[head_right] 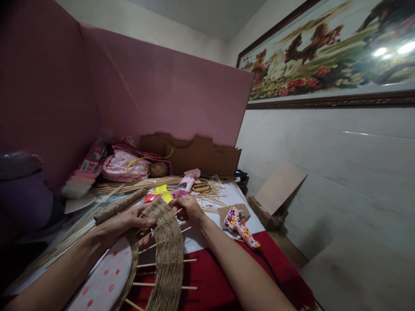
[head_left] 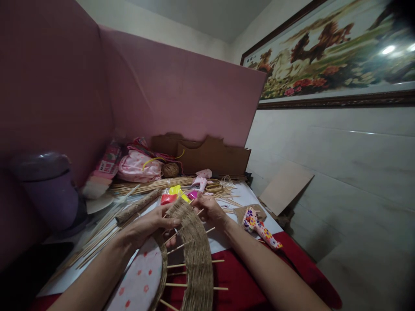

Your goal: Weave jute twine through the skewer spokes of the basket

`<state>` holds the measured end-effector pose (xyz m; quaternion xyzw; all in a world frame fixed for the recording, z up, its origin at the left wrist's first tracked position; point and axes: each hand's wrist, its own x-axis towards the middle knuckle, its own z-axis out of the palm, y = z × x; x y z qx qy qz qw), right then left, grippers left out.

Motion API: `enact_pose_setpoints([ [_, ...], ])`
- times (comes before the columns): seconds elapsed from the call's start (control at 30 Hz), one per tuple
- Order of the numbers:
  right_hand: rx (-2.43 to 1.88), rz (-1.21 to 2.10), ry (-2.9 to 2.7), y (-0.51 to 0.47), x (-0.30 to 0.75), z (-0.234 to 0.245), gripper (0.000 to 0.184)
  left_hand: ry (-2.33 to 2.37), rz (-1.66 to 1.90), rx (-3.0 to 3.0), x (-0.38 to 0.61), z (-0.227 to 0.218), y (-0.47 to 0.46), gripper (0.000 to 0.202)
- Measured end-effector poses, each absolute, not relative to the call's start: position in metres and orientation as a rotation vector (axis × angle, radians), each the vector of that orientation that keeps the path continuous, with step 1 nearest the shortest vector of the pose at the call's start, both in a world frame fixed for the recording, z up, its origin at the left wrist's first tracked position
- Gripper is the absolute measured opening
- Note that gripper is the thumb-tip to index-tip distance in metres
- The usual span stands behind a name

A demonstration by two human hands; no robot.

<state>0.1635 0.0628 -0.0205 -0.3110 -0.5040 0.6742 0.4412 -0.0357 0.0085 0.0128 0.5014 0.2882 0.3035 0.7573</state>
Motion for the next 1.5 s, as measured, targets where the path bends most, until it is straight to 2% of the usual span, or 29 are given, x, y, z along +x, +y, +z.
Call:
enact_pose_setpoints([
  [0.3, -0.786, 1.553, -1.361, 0.06, 0.168, -0.009, 0.037, 0.615, 0.701, 0.985, -0.043, -0.001, 0.015, 0.066],
  [0.57, -0.777, 1.372, -1.51, 0.056, 0.171, 0.001, 0.025, 0.541, 0.7, 1.002, -0.039, 0.005, 0.011, 0.052],
  [0.97, -0.838, 1.407, -1.539, 0.062, 0.172, -0.005, 0.016, 0.564, 0.699, 0.993, -0.04, 0.003, 0.011, 0.047],
  [1.5, -0.874, 1.333, -1.43, 0.067, 0.169, -0.006, 0.017, 0.558, 0.691, 1.04, -0.042, 0.001, 0.011, 0.055],
])
